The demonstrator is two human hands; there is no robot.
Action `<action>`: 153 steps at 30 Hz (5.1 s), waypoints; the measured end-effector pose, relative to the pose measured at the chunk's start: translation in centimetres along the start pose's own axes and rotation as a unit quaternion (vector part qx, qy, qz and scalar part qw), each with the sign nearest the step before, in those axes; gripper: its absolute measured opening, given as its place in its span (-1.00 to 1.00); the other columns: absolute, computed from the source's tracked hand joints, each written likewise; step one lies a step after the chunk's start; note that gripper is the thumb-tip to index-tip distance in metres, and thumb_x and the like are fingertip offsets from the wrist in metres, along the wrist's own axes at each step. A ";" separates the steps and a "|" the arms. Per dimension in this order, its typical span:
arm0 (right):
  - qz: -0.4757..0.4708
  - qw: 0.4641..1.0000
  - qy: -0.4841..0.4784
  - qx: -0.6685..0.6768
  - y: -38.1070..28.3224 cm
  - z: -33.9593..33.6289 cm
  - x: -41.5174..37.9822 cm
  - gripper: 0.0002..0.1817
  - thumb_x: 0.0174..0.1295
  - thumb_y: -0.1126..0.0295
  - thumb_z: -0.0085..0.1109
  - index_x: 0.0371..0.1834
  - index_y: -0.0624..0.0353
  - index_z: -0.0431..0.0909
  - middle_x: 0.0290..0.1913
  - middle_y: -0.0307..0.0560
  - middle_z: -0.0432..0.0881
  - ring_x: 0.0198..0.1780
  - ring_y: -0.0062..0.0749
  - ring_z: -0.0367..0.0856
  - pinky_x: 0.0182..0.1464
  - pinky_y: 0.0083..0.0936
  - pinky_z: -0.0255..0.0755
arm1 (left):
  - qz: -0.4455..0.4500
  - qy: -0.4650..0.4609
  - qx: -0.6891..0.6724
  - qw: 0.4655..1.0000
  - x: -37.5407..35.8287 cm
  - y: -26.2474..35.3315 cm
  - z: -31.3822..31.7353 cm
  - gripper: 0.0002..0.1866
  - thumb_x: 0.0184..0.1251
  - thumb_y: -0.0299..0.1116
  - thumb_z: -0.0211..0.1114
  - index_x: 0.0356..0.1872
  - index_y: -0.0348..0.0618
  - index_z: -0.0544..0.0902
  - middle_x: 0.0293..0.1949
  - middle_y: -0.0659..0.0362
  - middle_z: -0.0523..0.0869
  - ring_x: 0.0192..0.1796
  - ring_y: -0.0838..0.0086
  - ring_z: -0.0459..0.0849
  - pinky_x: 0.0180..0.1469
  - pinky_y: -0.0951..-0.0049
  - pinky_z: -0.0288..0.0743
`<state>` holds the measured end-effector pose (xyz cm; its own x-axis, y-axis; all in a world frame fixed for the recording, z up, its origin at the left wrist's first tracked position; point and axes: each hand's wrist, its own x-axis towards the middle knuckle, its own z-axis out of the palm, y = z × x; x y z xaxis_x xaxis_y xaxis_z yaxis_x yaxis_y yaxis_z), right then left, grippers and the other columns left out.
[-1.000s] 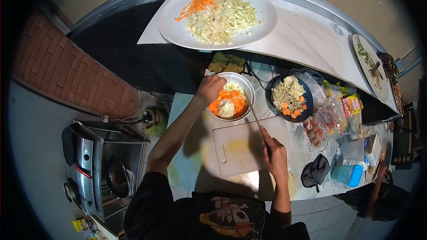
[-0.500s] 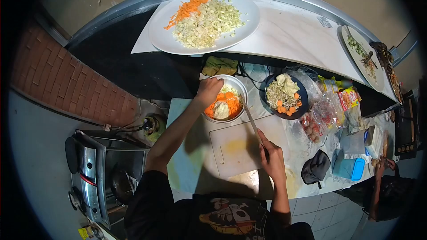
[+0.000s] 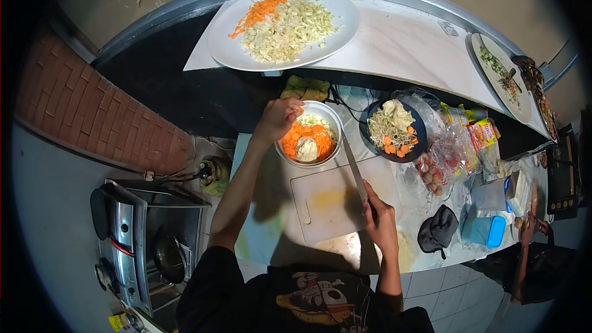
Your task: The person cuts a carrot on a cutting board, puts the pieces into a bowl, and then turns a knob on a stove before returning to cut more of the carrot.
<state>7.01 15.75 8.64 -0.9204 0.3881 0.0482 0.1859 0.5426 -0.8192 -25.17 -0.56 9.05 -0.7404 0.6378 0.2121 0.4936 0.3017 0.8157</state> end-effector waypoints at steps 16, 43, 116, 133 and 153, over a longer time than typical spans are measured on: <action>0.050 0.997 -0.001 0.059 -0.4 1.3 -4.1 -0.36 0.32 0.59 0.07 0.51 0.10 0.31 -0.55 -0.08 0.48 -0.54 -0.58 0.39 -0.39 -0.57 0.38 | -0.163 -0.045 -0.240 0.956 -10.7 7.1 4.3 -0.84 0.36 -0.55 0.37 -0.10 -0.38 0.69 -0.20 0.16 0.80 -0.17 0.60 0.73 -0.07 0.59 0.60; 0.027 0.994 -0.103 -0.039 3.3 4.6 -8.4 -0.11 0.16 0.66 0.08 0.62 -0.03 0.06 -0.47 0.27 0.58 -0.39 0.20 0.59 -0.24 -0.12 0.47 | -0.071 0.044 0.019 0.996 -18.4 4.5 14.6 -0.84 0.23 -0.54 0.40 -0.17 -0.24 0.75 -0.26 -0.04 0.74 -0.28 0.11 0.74 -0.24 0.26 0.56; -0.065 0.980 0.079 -0.169 -1.9 1.5 3.1 -0.18 0.14 0.75 0.02 0.55 -0.01 0.26 -0.48 0.06 0.57 -0.54 -0.17 0.54 -0.35 -0.31 0.47 | -0.208 0.087 -0.416 0.881 -17.4 4.4 9.6 -0.78 0.57 -0.32 0.17 0.00 -0.27 0.60 -0.15 0.14 0.73 -0.21 0.54 0.69 -0.17 0.53 0.58; -0.056 0.993 -0.001 0.106 -5.4 1.7 -3.4 -0.42 0.41 0.50 0.09 0.51 0.17 0.26 -0.42 -0.02 0.69 -0.46 -0.38 0.68 -0.31 -0.50 0.51 | -0.152 0.001 -0.652 0.743 -18.5 7.9 11.1 -0.81 0.57 -0.36 0.16 0.03 -0.25 0.56 -0.13 0.16 0.64 -0.07 0.49 0.60 0.12 0.36 0.52; -0.060 0.989 -0.004 0.134 -5.5 2.2 -3.9 -0.33 0.44 0.51 0.01 0.61 0.14 0.08 -0.41 0.03 0.67 -0.46 -0.31 0.65 -0.30 -0.45 0.51 | -0.179 0.039 -0.644 0.743 -19.2 9.8 11.6 -0.87 0.56 -0.43 0.16 -0.03 -0.23 0.59 -0.12 0.13 0.73 -0.11 0.49 0.68 0.05 0.35 0.55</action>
<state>8.83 9.61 11.75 -0.9331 0.3263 0.1514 -0.0226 0.3668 -0.9300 -0.82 -1.62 6.71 -0.7680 0.6220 -0.1529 -0.5502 -0.5184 0.6547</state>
